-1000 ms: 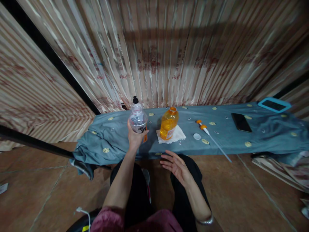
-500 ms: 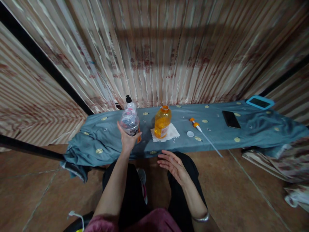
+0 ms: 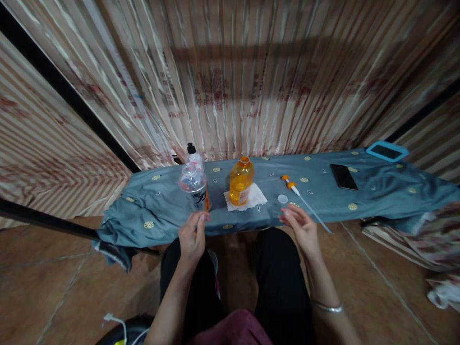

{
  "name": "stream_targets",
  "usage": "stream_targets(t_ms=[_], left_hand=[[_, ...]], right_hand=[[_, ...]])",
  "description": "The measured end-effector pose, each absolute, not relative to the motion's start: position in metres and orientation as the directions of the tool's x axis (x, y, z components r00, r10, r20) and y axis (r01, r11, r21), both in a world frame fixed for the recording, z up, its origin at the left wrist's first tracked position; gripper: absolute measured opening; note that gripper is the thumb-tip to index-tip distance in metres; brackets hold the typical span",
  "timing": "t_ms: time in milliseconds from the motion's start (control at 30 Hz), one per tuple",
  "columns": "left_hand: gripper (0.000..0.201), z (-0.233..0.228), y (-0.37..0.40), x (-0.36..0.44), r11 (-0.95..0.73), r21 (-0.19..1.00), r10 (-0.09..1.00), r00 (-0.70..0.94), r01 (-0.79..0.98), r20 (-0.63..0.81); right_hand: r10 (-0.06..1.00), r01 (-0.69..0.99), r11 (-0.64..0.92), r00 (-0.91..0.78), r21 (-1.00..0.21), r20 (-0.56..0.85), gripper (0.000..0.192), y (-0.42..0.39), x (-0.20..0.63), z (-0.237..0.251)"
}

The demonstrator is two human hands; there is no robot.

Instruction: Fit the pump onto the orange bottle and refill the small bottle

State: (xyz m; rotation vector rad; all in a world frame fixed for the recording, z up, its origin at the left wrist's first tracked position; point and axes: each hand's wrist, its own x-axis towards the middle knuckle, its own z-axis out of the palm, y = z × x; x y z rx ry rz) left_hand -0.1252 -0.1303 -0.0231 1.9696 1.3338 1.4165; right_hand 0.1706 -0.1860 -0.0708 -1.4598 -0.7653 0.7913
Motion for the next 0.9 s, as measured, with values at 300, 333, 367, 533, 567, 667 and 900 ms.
stream_targets(t_ms=[300,333,367,533,567,667,900], left_hand=[[0.051,-0.008,-0.103,-0.071,-0.478,0.852,0.876,0.192,0.213,0.443],[0.052,-0.006,-0.099,-0.067,-0.499,0.841,0.865,0.187,0.21,0.466],[0.049,-0.003,-0.096,-0.063,-0.527,0.823,0.848,0.189,0.213,0.495],[0.048,0.0,-0.077,-0.042,-0.71,0.646,0.7,0.178,0.282,0.692],[0.054,-0.003,-0.073,-0.039,-0.734,0.604,0.668,0.168,0.31,0.725],[0.071,-0.018,-0.06,-0.032,-0.747,0.553,0.642,0.182,0.369,0.745],[0.098,-0.049,-0.046,-0.022,-0.578,0.732,0.809,0.135,0.359,0.573]], right_hand=[[0.738,0.646,-0.574,0.674,-0.503,0.023,0.04,-0.107,0.27,-0.064],[0.745,0.672,-0.598,0.667,-0.438,0.006,0.041,-0.101,0.273,-0.065],[0.753,0.693,-0.614,0.658,-0.377,-0.016,0.041,-0.096,0.274,-0.067],[0.774,0.754,-0.632,0.621,-0.18,-0.12,0.037,-0.077,0.276,-0.079],[0.774,0.757,-0.633,0.62,-0.162,-0.13,0.035,-0.074,0.276,-0.081],[0.77,0.755,-0.638,0.62,-0.151,-0.151,0.031,-0.07,0.279,-0.084],[0.752,0.684,-0.651,0.641,-0.329,-0.157,0.026,-0.094,0.303,-0.077]])
